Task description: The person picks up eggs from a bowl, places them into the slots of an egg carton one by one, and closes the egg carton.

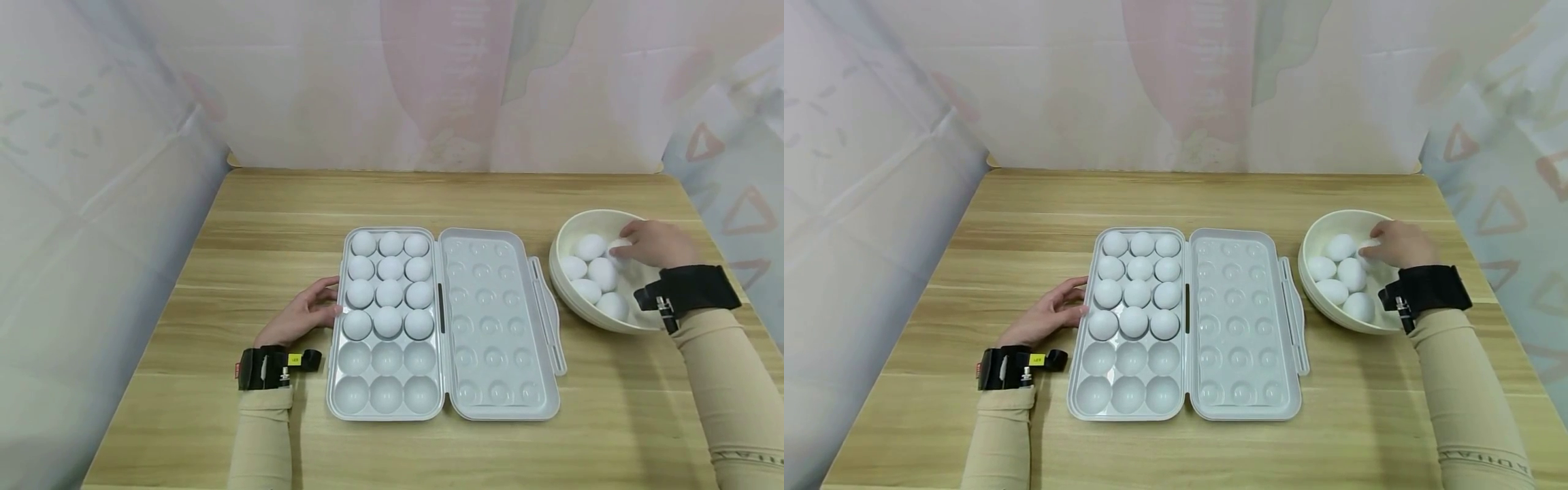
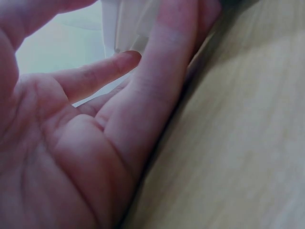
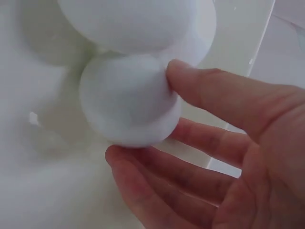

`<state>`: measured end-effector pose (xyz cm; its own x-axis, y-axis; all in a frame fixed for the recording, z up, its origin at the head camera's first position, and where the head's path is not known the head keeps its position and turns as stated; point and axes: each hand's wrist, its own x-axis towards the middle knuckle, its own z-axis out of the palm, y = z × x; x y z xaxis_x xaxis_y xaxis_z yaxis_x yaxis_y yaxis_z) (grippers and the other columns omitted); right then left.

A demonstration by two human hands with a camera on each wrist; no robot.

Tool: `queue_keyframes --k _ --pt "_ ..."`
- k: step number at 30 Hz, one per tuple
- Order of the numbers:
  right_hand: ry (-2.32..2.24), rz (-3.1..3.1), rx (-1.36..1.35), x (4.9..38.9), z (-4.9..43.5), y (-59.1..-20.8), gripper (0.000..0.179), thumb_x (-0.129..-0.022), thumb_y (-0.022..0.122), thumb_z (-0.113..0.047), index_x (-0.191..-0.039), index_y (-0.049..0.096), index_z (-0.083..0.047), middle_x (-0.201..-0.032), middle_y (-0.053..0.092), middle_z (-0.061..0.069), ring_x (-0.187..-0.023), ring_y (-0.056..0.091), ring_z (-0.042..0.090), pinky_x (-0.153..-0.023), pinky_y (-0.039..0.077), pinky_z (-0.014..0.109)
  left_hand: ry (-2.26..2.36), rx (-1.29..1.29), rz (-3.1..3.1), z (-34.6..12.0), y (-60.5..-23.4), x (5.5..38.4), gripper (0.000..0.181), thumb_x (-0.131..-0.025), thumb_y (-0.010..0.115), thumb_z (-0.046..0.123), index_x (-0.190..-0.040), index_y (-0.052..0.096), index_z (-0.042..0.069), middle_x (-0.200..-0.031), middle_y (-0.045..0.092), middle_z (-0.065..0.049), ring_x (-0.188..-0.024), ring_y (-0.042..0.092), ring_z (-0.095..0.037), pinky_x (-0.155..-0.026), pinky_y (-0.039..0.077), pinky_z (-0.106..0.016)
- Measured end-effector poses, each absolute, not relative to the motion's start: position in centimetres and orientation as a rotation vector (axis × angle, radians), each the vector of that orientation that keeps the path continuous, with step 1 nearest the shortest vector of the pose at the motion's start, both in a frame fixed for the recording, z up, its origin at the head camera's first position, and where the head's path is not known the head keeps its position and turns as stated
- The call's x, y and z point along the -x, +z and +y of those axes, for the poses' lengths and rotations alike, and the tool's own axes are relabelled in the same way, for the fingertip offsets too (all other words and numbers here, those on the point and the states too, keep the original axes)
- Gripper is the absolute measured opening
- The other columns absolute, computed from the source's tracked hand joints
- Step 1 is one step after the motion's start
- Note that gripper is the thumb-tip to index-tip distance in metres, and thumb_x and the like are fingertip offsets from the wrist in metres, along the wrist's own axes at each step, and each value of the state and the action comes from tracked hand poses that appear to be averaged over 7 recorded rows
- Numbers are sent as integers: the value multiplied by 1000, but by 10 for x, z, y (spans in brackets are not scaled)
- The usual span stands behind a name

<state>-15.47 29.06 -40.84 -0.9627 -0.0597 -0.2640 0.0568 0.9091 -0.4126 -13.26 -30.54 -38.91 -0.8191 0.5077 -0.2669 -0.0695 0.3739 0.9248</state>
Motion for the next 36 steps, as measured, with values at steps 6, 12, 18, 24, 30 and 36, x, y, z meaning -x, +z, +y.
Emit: queue_keyframes --k 6,12,18,24,30,36 --pt "-623 2768 61 157 288 -409 51 -82 63 -26 -110 47 13 -111 49 40 -88 49 45 -73 41 56 1471 -386 2121 -306 -390 132 58 -90 57 12 -141 30 12 -124 47 -28 -101 57 -30 -83 53 -39" --pt "-594 2709 88 158 286 -406 53 -81 64 -27 -112 48 13 -113 49 39 -90 50 46 -75 42 58 1466 -398 2123 -307 -389 132 58 -91 56 11 -141 28 10 -124 46 -29 -100 57 -30 -82 53 -38" --pt "-587 2706 93 159 288 -410 46 -78 66 -24 -104 52 11 -99 55 33 -80 50 38 -66 43 49 1469 -384 2122 -306 -389 132 57 -91 57 11 -141 29 12 -124 46 -28 -100 58 -30 -82 53 -38" --pt "-624 2765 80 155 291 -417 42 -73 70 -19 -98 51 9 -91 56 30 -75 49 35 -59 40 40 1469 -388 2121 -305 -388 132 57 -91 56 10 -141 30 11 -124 46 -28 -100 58 -29 -82 52 -38" --pt "-675 2801 65 150 292 -416 40 -73 71 -20 -97 52 6 -90 55 30 -75 49 35 -58 38 39 1473 -392 2112 -306 -387 133 58 -91 55 9 -142 28 9 -125 45 -30 -101 57 -30 -82 53 -37" --pt "-712 2842 70 149 290 -411 39 -74 71 -20 -99 53 4 -86 55 27 -73 48 34 -57 36 36 1463 -391 2117 -306 -386 134 58 -91 56 10 -142 28 9 -125 45 -31 -100 57 -30 -82 53 -38"
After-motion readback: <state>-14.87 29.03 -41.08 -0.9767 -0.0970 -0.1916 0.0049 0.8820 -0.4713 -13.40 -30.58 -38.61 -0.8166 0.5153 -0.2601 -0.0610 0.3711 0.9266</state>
